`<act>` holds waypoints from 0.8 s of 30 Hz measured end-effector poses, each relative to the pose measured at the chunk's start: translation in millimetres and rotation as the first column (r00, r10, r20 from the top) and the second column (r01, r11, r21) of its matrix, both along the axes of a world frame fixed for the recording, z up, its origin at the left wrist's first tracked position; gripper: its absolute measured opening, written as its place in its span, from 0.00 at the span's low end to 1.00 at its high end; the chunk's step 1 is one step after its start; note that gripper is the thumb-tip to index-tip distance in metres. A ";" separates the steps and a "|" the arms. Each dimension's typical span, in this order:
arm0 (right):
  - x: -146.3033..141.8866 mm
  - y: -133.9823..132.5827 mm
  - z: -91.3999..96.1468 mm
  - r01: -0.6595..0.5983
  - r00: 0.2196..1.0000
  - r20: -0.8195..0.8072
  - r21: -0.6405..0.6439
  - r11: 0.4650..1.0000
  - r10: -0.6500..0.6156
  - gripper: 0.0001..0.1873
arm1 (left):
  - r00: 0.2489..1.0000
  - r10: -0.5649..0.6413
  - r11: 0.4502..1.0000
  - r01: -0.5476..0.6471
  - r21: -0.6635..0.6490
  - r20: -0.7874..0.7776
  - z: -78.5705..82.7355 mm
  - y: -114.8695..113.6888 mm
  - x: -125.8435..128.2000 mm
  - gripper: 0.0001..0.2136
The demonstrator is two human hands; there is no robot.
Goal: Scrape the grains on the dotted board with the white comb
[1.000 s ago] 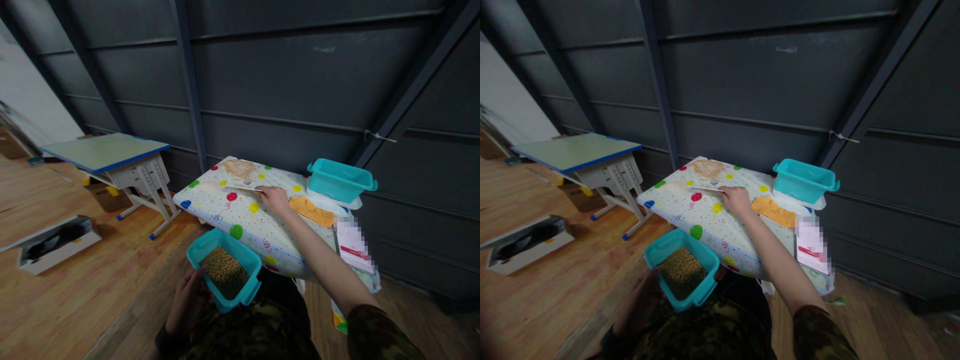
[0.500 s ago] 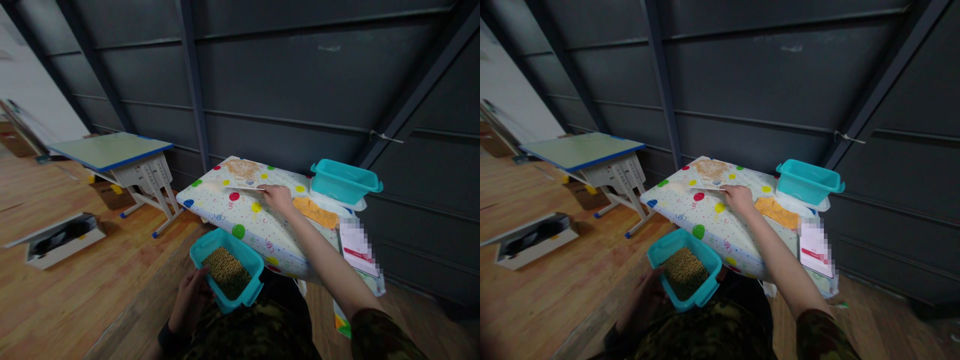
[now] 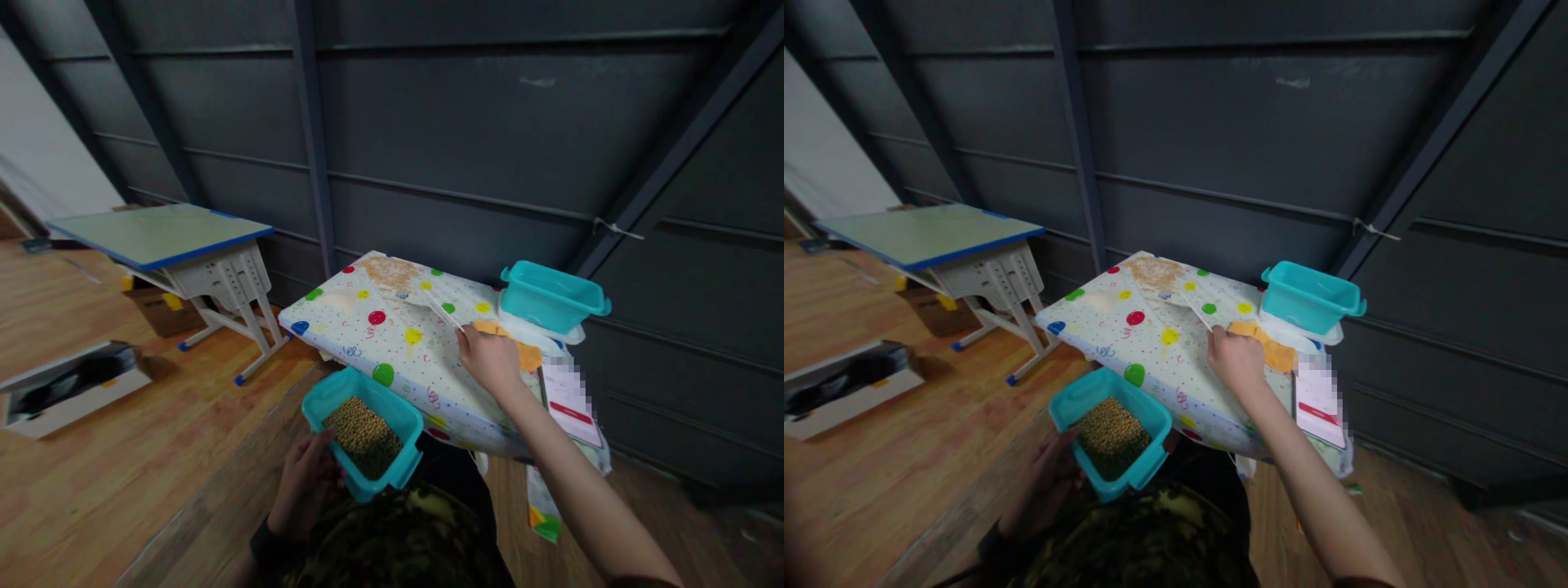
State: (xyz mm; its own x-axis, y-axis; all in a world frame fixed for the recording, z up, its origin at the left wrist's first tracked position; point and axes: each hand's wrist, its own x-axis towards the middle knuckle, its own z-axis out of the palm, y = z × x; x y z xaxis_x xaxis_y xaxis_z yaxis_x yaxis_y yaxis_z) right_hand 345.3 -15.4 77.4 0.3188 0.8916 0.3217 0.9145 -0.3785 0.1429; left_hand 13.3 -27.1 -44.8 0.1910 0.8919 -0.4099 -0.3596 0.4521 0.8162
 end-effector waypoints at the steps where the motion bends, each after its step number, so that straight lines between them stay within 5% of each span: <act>1: -5.8 -3.7 -1.8 -0.023 1.000 0.003 -0.020 1.000 0.023 0.21 | 1.000 -0.006 1.000 0.006 0.013 -0.009 0.0 0.2 1.1 0.21; 9: -39.9 -4.2 1.3 -0.218 0.976 -0.032 -0.026 0.976 0.217 0.20 | 1.000 0.007 0.999 -0.007 0.034 0.000 11.3 -1.1 5.3 0.28; 16: -40.4 -6.3 -0.1 -0.173 0.985 0.000 0.084 0.981 0.173 0.23 | 0.998 0.065 0.996 -0.066 0.067 0.019 8.9 12.6 6.3 0.29; 20: -48.2 -8.0 -0.7 -0.286 0.958 -0.015 0.018 0.958 0.286 0.18 | 0.996 0.090 0.994 -0.091 0.067 0.027 9.6 16.8 10.0 0.28; 24: -50.8 -9.8 -2.0 -0.391 0.912 -0.086 0.115 0.913 0.401 0.20 | 0.996 0.087 0.995 -0.087 0.051 0.010 12.0 16.1 10.3 0.28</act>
